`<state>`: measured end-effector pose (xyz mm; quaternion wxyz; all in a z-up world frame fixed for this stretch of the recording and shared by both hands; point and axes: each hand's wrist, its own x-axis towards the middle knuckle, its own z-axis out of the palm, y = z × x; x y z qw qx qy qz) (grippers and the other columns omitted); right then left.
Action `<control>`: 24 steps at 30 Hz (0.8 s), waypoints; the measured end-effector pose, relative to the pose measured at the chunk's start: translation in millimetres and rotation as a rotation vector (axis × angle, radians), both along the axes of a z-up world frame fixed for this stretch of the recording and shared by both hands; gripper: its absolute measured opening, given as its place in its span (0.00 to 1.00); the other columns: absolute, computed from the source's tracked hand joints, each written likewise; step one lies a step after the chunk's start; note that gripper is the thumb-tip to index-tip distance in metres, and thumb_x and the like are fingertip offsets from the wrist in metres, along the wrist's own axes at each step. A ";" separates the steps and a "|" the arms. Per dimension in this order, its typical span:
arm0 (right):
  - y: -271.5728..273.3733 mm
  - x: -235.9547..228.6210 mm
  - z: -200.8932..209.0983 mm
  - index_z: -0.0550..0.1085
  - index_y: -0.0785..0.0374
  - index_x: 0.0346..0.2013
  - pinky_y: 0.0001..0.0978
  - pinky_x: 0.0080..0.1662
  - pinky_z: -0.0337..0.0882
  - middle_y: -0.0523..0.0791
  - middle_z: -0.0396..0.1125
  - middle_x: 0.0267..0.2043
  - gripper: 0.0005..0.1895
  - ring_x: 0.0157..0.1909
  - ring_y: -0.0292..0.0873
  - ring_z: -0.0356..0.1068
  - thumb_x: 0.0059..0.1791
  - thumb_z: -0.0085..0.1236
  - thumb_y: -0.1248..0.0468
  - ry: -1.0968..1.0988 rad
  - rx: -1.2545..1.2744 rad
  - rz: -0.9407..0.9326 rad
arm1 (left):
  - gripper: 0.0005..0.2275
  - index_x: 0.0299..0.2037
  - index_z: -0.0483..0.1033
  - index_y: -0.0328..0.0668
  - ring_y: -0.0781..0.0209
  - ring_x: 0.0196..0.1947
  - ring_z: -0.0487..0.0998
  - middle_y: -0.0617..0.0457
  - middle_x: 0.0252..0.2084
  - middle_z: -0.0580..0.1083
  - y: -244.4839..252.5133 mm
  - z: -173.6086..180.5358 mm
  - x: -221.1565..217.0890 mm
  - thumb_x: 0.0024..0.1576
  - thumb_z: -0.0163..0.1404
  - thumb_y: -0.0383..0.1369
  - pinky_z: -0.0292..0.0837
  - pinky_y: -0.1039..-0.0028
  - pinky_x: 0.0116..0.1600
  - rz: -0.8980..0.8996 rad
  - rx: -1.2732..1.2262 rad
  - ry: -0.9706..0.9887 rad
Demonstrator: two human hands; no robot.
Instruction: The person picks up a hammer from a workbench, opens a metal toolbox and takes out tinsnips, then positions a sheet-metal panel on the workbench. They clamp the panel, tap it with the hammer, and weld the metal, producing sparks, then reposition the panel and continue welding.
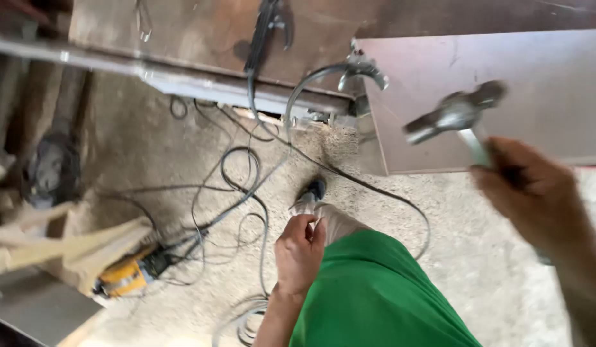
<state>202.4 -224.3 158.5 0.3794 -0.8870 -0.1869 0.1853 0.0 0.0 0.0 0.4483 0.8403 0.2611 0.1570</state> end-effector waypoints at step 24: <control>2.9 164.1 -111.8 0.64 0.48 0.75 0.39 0.28 0.64 0.55 0.69 0.38 0.31 0.29 0.48 0.60 0.58 0.47 0.72 0.439 -0.570 0.441 | 0.32 0.73 0.55 0.42 0.51 0.35 0.79 0.39 0.52 0.75 -190.9 -46.1 121.7 0.57 0.41 0.44 0.77 0.67 0.37 0.422 -0.936 0.122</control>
